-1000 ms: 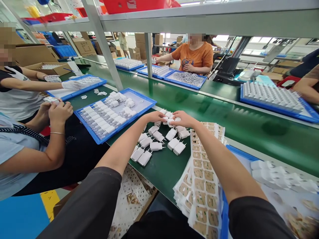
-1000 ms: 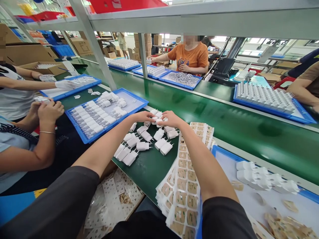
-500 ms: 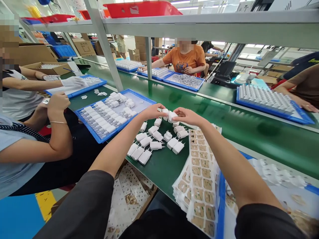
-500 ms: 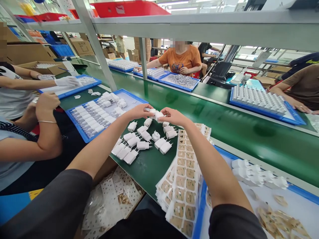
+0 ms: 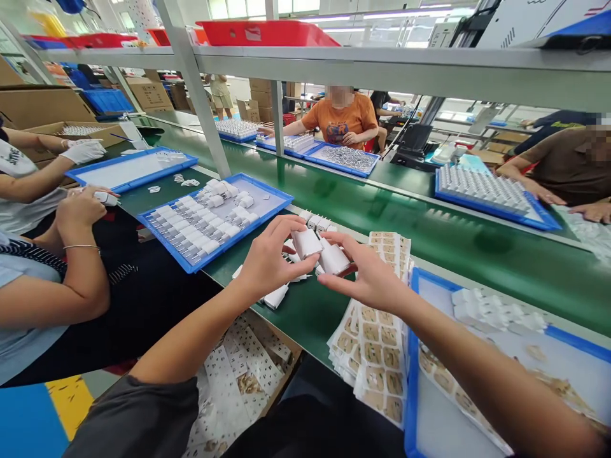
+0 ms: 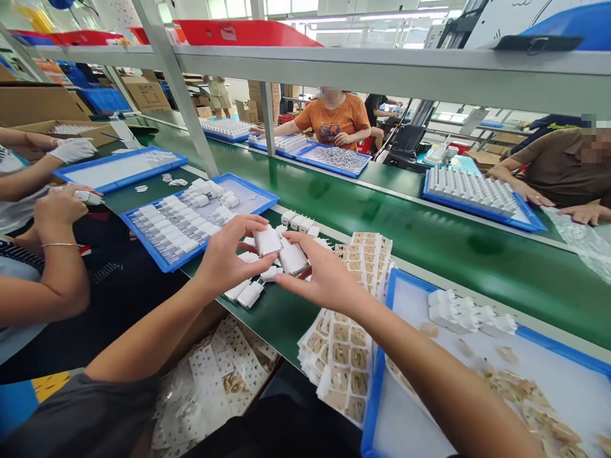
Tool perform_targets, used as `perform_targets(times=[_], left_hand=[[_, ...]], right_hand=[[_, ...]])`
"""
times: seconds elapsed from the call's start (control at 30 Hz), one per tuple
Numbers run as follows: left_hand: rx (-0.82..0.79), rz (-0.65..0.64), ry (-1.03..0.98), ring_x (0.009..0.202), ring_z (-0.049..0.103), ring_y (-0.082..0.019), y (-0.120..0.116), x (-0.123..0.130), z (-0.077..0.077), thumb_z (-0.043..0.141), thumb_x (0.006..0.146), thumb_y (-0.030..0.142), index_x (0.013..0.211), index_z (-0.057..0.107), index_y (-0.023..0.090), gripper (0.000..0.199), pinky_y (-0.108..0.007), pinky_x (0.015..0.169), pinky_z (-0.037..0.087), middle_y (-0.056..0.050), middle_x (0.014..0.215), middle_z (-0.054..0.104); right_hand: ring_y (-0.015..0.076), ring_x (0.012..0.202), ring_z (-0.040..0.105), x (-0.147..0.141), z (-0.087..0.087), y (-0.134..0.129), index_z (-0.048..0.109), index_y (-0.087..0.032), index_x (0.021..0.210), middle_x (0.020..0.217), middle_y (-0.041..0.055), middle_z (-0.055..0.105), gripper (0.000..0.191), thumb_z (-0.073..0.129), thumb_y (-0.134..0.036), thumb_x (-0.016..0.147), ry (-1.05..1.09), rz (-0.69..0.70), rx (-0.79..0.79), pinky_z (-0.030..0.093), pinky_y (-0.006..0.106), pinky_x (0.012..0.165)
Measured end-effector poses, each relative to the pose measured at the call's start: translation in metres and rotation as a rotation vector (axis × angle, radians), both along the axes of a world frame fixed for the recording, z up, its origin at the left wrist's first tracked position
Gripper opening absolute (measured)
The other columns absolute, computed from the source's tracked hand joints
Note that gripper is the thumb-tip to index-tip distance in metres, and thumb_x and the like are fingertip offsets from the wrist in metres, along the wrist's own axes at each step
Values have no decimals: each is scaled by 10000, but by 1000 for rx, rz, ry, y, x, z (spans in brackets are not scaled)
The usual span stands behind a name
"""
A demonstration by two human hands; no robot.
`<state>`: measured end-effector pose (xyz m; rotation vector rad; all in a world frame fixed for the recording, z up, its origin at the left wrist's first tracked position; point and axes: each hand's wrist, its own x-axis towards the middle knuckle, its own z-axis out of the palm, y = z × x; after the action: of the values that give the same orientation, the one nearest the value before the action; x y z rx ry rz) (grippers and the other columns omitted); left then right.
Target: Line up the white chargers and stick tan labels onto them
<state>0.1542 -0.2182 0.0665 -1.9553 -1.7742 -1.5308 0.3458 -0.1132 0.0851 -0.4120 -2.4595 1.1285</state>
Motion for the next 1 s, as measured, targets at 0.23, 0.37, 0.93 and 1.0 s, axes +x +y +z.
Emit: perform_targets(times=[0.23, 0.37, 0.93, 1.0], left_hand=[[10, -82, -5, 925, 718, -179, -22, 24, 7, 755, 771, 298, 1071, 542, 248, 372, -252, 643, 639, -59, 1180, 687], [-5, -125, -25, 912, 721, -179, -27, 33, 12, 752, 759, 280, 1043, 561, 232, 346, -237, 630, 631, -57, 1151, 703], [-79, -170, 17, 863, 698, -169, -54, 73, 12, 762, 745, 301, 1064, 575, 196, 384, -253, 678, 595, -68, 1122, 703], [-182, -155, 50, 775, 686, -159, -72, 92, -4, 732, 772, 332, 1100, 565, 215, 386, -266, 679, 576, -45, 1042, 716]], right_hand=[[208, 744, 657, 29, 3, -33, 508, -381, 1350, 1057, 17, 702, 517, 639, -344, 851, 15, -119, 119, 591, 343, 573], [203, 751, 669, 44, 7, -41, 505, -381, 1377, 1118, 15, 697, 536, 643, -350, 860, 15, -135, 125, 609, 338, 591], [150, 692, 659, 94, 15, -80, 533, -214, 1401, 1125, 69, 713, 522, 597, -289, 889, -44, -194, 194, 581, 258, 600], [176, 747, 697, 114, 4, -101, 564, -201, 1366, 1110, 78, 727, 494, 571, -263, 876, -97, -201, 174, 606, 287, 697]])
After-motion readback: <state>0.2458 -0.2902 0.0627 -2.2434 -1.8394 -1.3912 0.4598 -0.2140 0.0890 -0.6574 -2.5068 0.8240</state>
